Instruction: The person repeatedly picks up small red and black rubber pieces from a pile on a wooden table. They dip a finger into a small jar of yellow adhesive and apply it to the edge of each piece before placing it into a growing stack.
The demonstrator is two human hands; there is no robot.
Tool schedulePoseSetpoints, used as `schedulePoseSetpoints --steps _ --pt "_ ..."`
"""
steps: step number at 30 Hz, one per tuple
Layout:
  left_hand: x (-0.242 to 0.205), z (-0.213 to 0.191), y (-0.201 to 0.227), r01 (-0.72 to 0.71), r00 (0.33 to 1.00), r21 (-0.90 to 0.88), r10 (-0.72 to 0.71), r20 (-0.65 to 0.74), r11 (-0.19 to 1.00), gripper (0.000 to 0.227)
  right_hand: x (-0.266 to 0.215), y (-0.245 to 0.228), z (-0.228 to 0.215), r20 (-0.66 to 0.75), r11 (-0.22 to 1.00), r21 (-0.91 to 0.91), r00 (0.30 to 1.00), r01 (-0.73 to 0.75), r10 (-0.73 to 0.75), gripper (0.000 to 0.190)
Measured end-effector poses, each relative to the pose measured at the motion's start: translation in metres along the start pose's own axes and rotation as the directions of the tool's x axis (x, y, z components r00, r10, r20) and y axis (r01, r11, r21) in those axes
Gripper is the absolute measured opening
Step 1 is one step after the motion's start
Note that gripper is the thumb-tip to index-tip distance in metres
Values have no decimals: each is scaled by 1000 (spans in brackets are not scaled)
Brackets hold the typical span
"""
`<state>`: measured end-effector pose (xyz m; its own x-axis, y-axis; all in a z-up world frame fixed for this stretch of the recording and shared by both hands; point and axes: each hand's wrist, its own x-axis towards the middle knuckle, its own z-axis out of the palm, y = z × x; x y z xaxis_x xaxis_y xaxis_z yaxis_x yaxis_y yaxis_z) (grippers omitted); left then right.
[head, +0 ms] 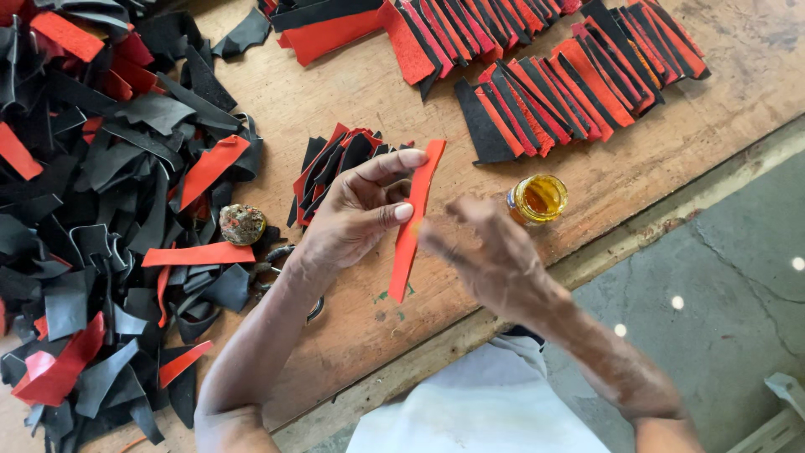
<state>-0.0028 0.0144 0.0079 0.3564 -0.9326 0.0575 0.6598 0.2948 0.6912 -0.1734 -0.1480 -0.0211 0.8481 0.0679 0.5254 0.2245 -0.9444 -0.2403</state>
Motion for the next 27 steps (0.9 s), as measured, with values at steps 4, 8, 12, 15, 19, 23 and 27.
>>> schedulePoseSetpoints --steps 4,8,12,15,19,23,27 --pt "-1 2 1 58 998 42 -60 31 997 53 1 6 0 120 994 -70 989 -82 90 74" --pt "-7 7 3 86 994 104 -93 65 991 53 6 32 -2 -47 968 148 976 -204 213 73" --pt "-6 4 2 69 996 103 -75 58 992 54 -2 24 2 36 953 211 976 -216 214 66" --pt "-2 2 0 16 1000 56 -17 12 998 54 -17 -8 6 186 953 256 976 -163 116 65" --pt "6 1 0 -148 974 172 174 -144 974 57 -42 -30 2 193 941 320 964 114 -182 83" --pt "21 -1 -1 -229 917 739 395 -54 633 38 -61 -25 -2 255 894 447 962 -30 -95 83" --pt "49 -2 -9 -296 806 927 460 373 -232 25 -67 -6 -7 287 884 443 958 -149 17 75"
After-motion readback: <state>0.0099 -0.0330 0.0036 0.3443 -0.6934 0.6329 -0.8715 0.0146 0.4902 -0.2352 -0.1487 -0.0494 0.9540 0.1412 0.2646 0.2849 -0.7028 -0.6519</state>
